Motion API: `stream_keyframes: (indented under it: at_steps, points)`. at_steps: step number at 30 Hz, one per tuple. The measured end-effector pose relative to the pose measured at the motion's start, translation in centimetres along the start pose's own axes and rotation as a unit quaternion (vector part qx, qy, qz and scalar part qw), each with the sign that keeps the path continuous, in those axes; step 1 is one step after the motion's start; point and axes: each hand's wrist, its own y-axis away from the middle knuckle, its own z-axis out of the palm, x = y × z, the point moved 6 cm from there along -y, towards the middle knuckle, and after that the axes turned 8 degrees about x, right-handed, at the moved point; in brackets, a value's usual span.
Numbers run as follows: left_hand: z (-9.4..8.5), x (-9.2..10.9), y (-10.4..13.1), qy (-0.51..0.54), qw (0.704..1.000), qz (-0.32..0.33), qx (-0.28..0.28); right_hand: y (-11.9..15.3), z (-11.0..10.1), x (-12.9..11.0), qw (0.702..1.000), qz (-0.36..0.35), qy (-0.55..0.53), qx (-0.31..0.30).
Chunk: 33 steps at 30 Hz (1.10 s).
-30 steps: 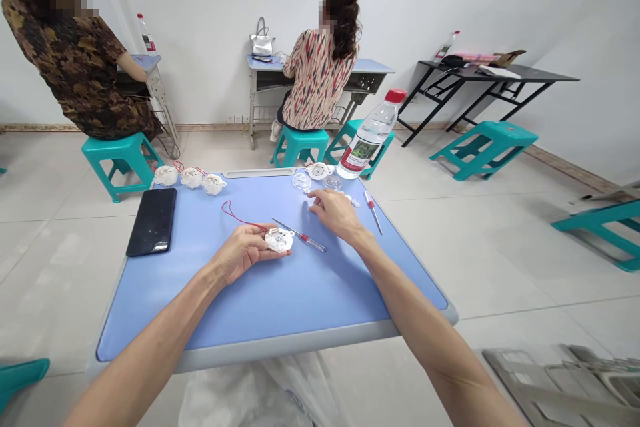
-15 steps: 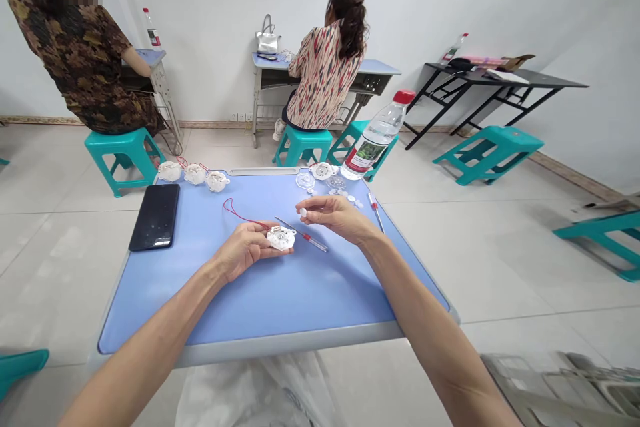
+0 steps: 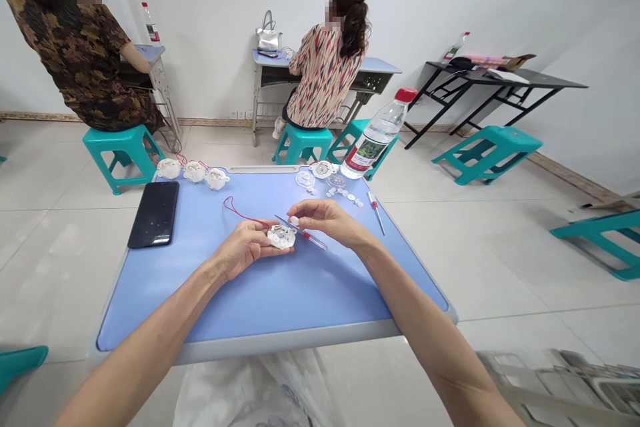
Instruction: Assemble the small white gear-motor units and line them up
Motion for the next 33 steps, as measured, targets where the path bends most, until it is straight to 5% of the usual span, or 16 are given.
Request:
stream_keyframes:
  at_steps: [13,33]
  points:
    - [-0.1,-0.1,-0.1,0.007,1.000,0.004,-0.011,0.8,1.4,-1.8,0.983,-0.123,0.130,-0.049]
    - [0.0,0.0,-0.1,0.008,1.000,0.003,-0.014,1.2,1.9,-2.4,0.959,-0.185,0.212,-0.042]
